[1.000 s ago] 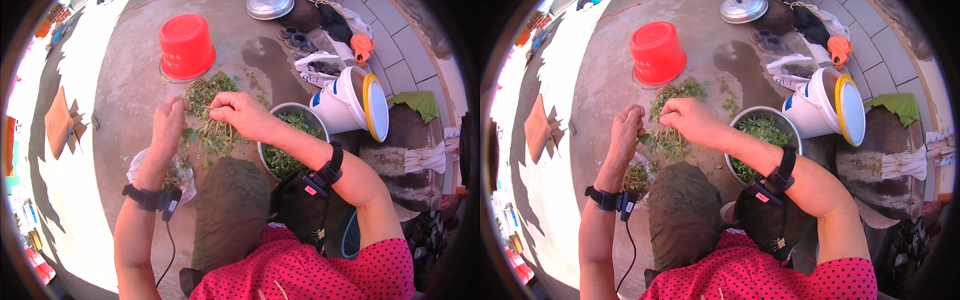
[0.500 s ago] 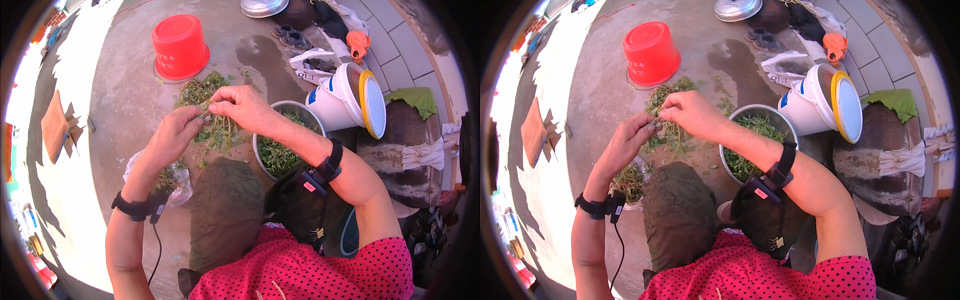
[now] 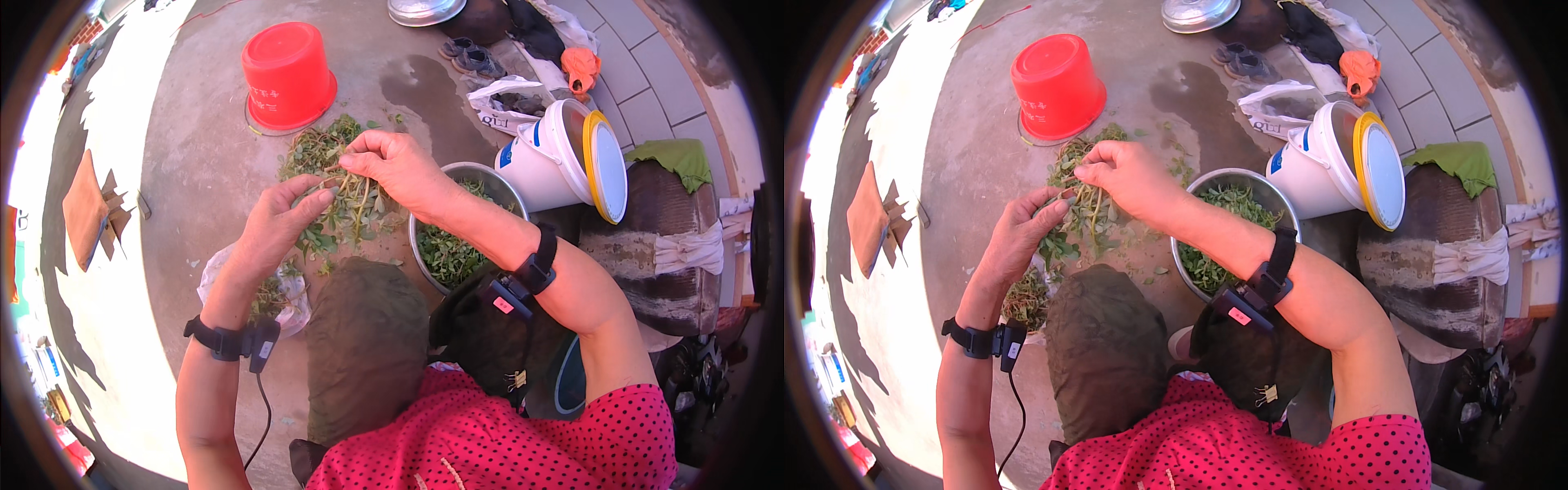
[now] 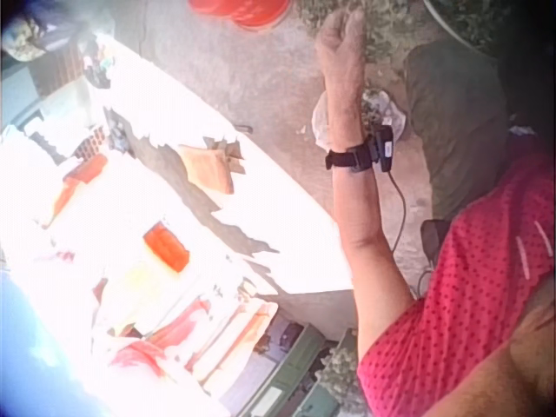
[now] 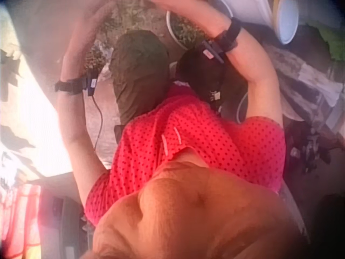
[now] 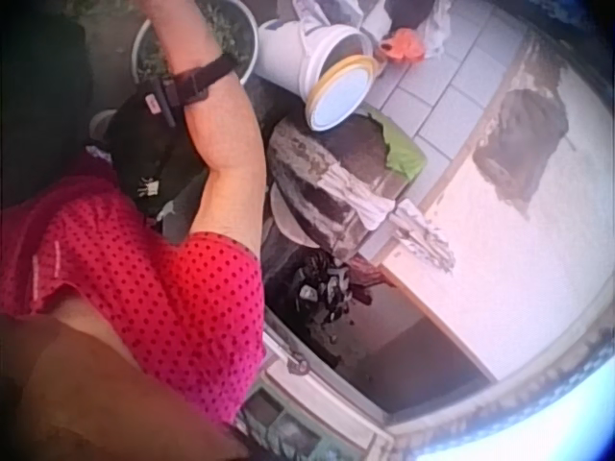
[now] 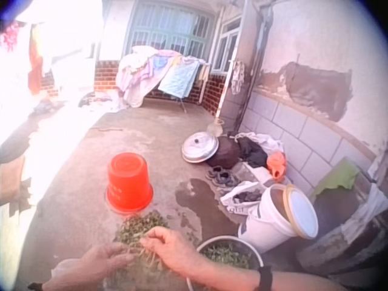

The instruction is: The person picks leaves and stems from small plants by hand, placing the edible parts into a metal bowl and the waste into a plastic bag or onto the ground.

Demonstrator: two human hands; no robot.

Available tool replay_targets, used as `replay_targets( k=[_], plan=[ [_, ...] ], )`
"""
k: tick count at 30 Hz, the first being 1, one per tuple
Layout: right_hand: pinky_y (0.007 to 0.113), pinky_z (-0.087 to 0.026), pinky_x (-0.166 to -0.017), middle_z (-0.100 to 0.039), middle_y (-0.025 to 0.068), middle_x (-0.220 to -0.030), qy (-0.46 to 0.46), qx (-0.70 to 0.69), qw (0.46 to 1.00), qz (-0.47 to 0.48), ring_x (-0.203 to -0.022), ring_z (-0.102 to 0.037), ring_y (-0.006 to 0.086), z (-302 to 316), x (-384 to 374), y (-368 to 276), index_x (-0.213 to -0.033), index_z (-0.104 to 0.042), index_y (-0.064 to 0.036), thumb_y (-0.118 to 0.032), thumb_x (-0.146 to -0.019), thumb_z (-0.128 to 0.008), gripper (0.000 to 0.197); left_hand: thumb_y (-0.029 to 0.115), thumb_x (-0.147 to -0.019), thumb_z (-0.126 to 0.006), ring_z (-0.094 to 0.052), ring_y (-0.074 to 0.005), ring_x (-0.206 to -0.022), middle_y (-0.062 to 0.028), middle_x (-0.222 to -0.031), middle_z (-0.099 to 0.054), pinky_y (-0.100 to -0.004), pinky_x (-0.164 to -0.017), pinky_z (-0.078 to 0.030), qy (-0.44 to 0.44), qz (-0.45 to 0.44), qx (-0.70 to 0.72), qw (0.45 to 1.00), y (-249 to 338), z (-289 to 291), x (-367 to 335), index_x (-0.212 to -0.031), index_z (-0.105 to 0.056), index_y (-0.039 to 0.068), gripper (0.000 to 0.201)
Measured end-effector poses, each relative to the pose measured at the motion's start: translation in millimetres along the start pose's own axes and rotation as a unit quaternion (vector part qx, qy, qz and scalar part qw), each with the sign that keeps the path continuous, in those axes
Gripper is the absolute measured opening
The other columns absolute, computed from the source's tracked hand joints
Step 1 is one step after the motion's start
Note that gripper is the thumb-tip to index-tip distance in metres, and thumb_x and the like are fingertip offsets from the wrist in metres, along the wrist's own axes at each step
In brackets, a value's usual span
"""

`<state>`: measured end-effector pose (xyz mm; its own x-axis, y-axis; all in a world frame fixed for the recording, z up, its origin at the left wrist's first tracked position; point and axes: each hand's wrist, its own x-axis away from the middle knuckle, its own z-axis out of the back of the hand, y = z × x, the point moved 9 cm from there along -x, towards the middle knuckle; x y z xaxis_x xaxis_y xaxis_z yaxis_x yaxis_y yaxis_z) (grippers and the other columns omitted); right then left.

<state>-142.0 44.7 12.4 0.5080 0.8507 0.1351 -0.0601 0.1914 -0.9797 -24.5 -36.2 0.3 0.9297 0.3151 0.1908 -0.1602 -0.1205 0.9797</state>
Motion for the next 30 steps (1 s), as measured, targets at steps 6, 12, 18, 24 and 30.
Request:
replay_targets(
  k=[6,12,18,24,30],
  plan=[
    [0.022,-0.038,-0.062,-0.055,-0.0047,-0.076,-0.016,0.067,0.998,0.008,-0.071,-0.047,0.003,1,-2,-7,-0.094,-0.064,-0.0022,-0.023,-0.089,-0.065,0.021,0.014,-0.085,-0.066,-0.052,-0.0035,-0.077,0.0029,-0.083,-0.062,-0.0207,-0.069,-0.043,0.025,0.01,-0.048,0.998,3,1,-7,-0.095,-0.068,0.0,0.017],
    [0.023,-0.037,-0.059,-0.052,-0.0058,-0.07,-0.088,0.035,0.995,0.008,-0.066,-0.044,0.0042,-14,-3,2,-0.092,-0.062,-0.0027,-0.023,-0.086,-0.067,0.022,0.011,-0.084,-0.062,-0.054,-0.0051,-0.074,0.0036,-0.08,-0.062,-0.022,-0.069,-0.043,0.02,-0.038,-0.1,0.994,23,16,-8,-0.092,-0.067,0.001,0.015],
    [0.025,-0.036,-0.057,-0.05,-0.0056,-0.068,-0.037,0.219,0.974,0.043,-0.065,-0.042,0.0047,-14,1,-9,-0.08,-0.057,-0.0024,-0.023,-0.087,-0.066,0.023,0.014,-0.085,-0.058,-0.053,-0.0077,-0.065,0.0037,-0.074,-0.063,-0.0265,-0.061,-0.044,0.085,-0.12,-0.408,0.901,35,13,-11,-0.085,-0.066,-0.002,0.017],
    [0.026,-0.033,-0.054,-0.043,-0.0049,-0.063,-0.003,0.055,0.998,0.02,-0.063,-0.038,0.0044,-5,2,-12,-0.076,-0.054,-0.0025,-0.024,-0.088,-0.065,0.027,0.014,-0.092,-0.055,-0.061,-0.0065,-0.069,-0.0043,-0.087,-0.067,-0.0215,-0.061,-0.05,0.059,0.044,0.071,0.995,-11,45,-15,-0.101,-0.063,-0.002,0.021],
    [0.025,-0.032,-0.053,-0.044,-0.0049,-0.064,0.017,0.109,0.994,0.028,-0.063,-0.038,0.0038,0,0,-8,-0.077,-0.055,-0.0026,-0.025,-0.088,-0.065,0.026,0.015,-0.091,-0.061,-0.059,-0.0047,-0.07,-0.0003,-0.086,-0.065,-0.0201,-0.063,-0.049,-0.028,0.065,0.031,0.997,-14,0,-8,-0.106,-0.065,-0.002,0.024]
  ],
)
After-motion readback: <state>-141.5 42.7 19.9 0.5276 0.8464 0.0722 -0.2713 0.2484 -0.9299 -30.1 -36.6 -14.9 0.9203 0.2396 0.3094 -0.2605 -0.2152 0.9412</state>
